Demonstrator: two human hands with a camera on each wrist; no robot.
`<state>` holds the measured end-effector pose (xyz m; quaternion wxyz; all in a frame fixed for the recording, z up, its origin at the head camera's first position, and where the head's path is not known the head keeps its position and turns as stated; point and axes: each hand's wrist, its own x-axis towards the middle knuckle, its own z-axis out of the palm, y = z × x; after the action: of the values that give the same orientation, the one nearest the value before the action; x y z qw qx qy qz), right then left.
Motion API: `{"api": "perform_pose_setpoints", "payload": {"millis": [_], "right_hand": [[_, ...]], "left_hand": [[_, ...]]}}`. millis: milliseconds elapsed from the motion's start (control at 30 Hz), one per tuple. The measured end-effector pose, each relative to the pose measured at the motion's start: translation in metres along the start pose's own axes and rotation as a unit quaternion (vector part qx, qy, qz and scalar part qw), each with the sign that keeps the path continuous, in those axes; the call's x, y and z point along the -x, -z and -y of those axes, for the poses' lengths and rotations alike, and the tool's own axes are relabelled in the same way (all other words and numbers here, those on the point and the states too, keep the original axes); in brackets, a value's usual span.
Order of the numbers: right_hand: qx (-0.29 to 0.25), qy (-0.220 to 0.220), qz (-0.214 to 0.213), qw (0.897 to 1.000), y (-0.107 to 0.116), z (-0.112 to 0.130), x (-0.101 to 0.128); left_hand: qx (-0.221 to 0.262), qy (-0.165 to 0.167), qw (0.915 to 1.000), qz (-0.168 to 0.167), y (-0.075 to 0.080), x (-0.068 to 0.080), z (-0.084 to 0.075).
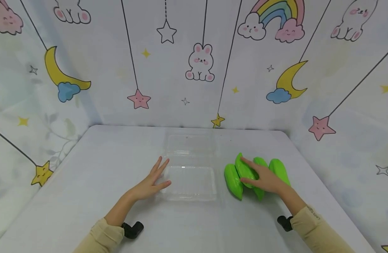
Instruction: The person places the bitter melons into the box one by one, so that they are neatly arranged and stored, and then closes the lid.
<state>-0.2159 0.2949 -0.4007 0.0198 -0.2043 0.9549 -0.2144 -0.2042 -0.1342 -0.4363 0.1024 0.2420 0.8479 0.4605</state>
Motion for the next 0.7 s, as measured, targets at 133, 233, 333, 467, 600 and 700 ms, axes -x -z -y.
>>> {"api": "perform_pose_setpoints", "payload": {"millis": [133,233,333,467,600,700], "right_hand": [[-0.001,0.008,-0.005,1.000,-0.0015,-0.0024,0.0003],[-0.004,0.008,-0.006,1.000,-0.0022,-0.0033,0.0006],[-0.007,0.002,-0.007,1.000,-0.0028,-0.0027,0.0009],[-0.014,-0.005,-0.010,1.000,-0.0034,-0.0009,0.0005],[-0.012,-0.008,-0.015,1.000,-0.0046,-0.0010,0.0000],[-0.011,-0.009,-0.021,1.000,-0.0053,-0.0020,-0.0002]], "left_hand": [[0.001,-0.001,1.0000,-0.002,-0.0010,-0.0004,-0.0009],[0.002,0.008,1.0000,-0.003,-0.0019,-0.0008,-0.0014],[0.004,0.012,0.9999,-0.001,-0.0031,-0.0015,-0.0017],[0.001,0.008,1.0000,-0.005,-0.0038,-0.0020,-0.0028],[0.003,0.004,1.0000,-0.008,-0.0034,-0.0021,-0.0032],[0.005,0.004,1.0000,-0.007,-0.0028,-0.0026,-0.0030]]}}
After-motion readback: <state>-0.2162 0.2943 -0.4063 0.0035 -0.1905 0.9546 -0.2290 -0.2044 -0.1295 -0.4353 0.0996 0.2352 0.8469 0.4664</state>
